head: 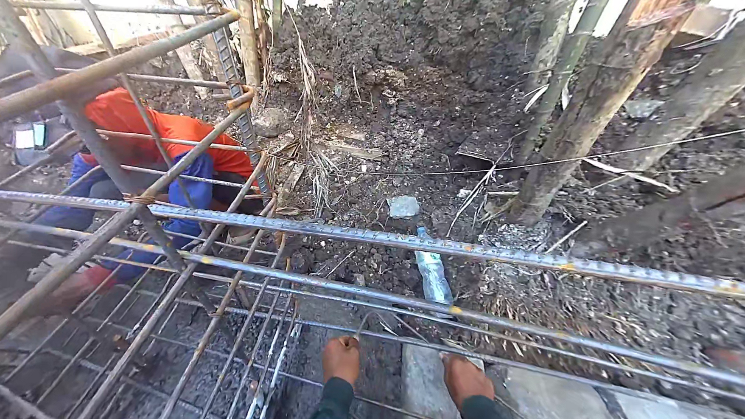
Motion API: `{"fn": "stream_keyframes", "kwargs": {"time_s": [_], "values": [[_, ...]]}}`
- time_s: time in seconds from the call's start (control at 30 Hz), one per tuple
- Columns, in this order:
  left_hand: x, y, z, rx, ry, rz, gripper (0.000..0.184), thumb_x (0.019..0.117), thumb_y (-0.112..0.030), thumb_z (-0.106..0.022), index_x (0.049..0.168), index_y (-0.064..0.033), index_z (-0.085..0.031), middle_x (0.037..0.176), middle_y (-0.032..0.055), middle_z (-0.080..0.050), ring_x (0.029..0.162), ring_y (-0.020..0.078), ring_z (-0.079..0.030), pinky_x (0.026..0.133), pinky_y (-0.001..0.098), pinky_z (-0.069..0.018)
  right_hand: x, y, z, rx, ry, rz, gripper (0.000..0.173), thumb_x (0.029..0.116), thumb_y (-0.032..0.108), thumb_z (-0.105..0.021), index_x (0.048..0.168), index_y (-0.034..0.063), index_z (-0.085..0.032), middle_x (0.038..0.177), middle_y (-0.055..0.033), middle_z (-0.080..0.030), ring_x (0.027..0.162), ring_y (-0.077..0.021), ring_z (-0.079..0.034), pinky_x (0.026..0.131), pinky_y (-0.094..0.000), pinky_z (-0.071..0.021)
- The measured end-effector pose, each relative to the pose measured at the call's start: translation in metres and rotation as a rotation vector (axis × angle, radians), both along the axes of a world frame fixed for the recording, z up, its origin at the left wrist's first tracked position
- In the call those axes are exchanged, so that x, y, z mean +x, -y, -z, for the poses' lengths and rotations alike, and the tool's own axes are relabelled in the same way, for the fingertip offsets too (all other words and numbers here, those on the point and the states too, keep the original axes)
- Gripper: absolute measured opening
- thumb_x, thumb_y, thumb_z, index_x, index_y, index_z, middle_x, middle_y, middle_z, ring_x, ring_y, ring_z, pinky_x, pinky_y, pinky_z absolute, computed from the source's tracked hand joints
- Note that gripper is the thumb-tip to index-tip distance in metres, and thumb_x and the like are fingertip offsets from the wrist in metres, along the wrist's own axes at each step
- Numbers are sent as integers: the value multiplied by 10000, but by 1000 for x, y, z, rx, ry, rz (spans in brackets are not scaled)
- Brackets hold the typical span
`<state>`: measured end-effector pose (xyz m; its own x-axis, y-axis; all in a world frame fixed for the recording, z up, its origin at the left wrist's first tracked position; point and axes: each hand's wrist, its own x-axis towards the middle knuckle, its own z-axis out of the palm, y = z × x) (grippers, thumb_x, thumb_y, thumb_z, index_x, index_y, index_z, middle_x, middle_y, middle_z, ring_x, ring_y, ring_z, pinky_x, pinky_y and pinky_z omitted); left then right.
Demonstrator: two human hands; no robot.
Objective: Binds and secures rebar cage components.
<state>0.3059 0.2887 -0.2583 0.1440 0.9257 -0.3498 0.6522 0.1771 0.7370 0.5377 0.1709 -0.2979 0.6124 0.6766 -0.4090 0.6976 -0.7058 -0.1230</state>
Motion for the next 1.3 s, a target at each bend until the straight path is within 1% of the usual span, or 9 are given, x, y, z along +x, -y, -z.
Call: {"fn": "stream_keyframes", "kwargs": {"time_s": [0.17, 0.3, 0.4, 0.43, 0.6, 0.73, 0.97, 1.13, 1.3], "values": [[-6, 7, 5, 10, 10, -17, 284, 1020, -245, -597, 928, -47, -778, 893, 146, -744, 899, 296, -704, 871, 534, -523, -8, 15, -14, -24, -54, 9, 533, 1101, 427, -364, 1264, 38, -689, 1317, -221, -672, 1279, -391, -616, 1054, -593, -483], [-16, 7, -2, -70, 224, -57, 212, 1008, -154, -620, 955, -14, -771, 842, 109, -733, 767, 211, -671, 777, 442, -538, -20, 17, -64, 60, -4, -73, 501, 1065, 425, -432, 1206, 35, -713, 1242, -227, -701, 1224, -408, -644, 1033, -597, -493], [-21, 9, -6, -180, 402, -60, 180, 1024, -91, -588, 1045, 13, -733, 762, 46, -659, 514, 80, -454, 491, 266, -393, -9, -17, -77, 110, -86, -193, 559, 1074, 458, -435, 1467, 80, -561, 1419, -198, -614, 1378, -380, -528, 1192, -584, -328], [-22, 11, -9, -220, 460, -74, 185, 1029, -69, -575, 1092, 26, -720, 761, 47, -649, 489, 69, -417, 463, 248, -359, -5, -34, -69, 49, -143, -242, 581, 1080, 474, -422, 1501, 85, -521, 1438, -210, -595, 1384, -392, -521, 1179, -608, -338], [-34, 32, -14, -190, 533, -143, 205, 1030, -26, -545, 1116, 53, -713, 733, 41, -634, 498, 60, -422, 472, 237, -358, -6, -82, -10, 87, -356, -350, 396, 1083, 306, -469, 1261, 26, -685, 1282, -237, -673, 1264, -389, -610, 1100, -589, -430], [-44, 61, -14, -133, 558, -236, 195, 1020, -13, -546, 1087, 68, -711, 720, 37, -624, 510, 49, -433, 482, 228, -365, -8, -74, -17, 224, -446, -288, 363, 1078, 257, -504, 1291, 27, -686, 1294, -226, -675, 1279, -364, -605, 1134, -550, -414], [-45, 34, -19, -309, 554, -171, 241, 1072, -55, -483, 1226, 59, -630, 816, 54, -613, 505, 52, -432, 461, 208, -376, -18, -97, -47, 66, -214, -306, 429, 1094, 341, -428, 1416, 122, -609, 1427, -192, -607, 1372, -377, -536, 1150, -617, -376], [-49, 45, -32, -414, 837, -207, 301, 1105, -98, -368, 1267, 29, -587, 697, -13, -488, 400, 18, -308, 354, 164, -279, -9, -91, -33, 262, -279, -223, 402, 1081, 325, -470, 1379, 125, -653, 1328, -164, -681, 1296, -339, -609, 1142, -564, -415], [-52, 71, -34, -375, 1095, -275, 335, 1106, -96, -304, 1312, 26, -538, 668, -50, -454, 389, -3, -311, 339, 140, -277, -11, -86, -28, 454, -525, -98, 360, 1068, 214, -522, 1347, 26, -649, 1288, -209, -683, 1227, -334, -647, 1122, -512, -448]]}}
